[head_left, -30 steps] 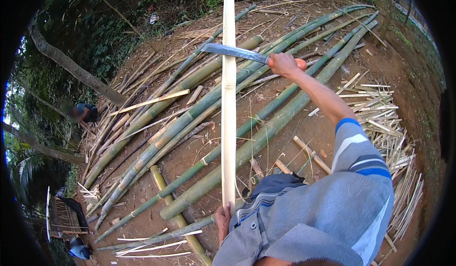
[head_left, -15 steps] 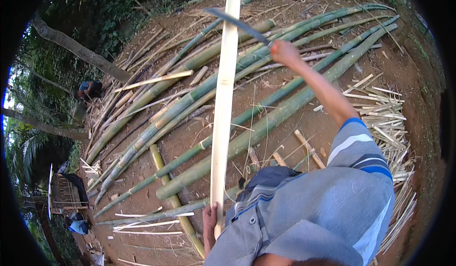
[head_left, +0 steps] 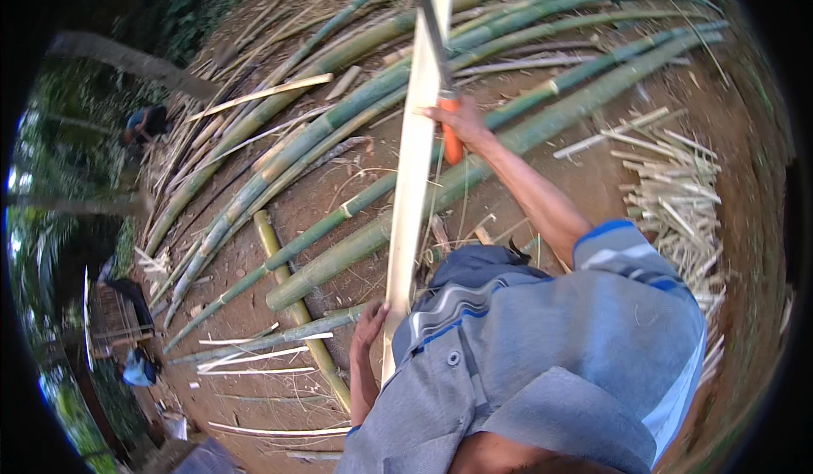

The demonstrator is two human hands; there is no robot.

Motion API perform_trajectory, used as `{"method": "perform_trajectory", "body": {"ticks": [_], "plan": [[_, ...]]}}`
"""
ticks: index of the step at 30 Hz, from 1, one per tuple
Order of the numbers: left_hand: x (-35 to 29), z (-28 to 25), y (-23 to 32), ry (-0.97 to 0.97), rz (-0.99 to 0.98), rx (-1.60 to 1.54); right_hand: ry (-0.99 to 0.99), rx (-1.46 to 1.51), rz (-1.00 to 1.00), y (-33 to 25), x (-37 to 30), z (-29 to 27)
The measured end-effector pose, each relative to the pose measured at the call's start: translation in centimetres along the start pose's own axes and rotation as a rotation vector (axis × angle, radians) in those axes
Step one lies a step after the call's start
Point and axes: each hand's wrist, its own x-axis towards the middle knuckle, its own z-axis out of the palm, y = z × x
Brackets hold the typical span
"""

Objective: The person uses a machete to split long bamboo poles into thin strips. They hold the bamboo vertically and strike it repeatedly to separate the sections. The person also chops a thick bamboo segment into smaller pieces and splits them into strips.

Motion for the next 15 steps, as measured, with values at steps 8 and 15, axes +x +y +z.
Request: {"method": "perform_trajectory", "body": {"ticks": [8, 15], "plan": [[5.3, -0.8, 24.2, -0.101, 0.433, -0.2, -0.026, -0.032, -0.077, -4.3, -1.8, 2.1], [7.6, 1.0, 25.5, -0.322, 0.333, -0.464, 0.052, -0.213, 0.002, -6.4, -2.3, 1.1]]}}
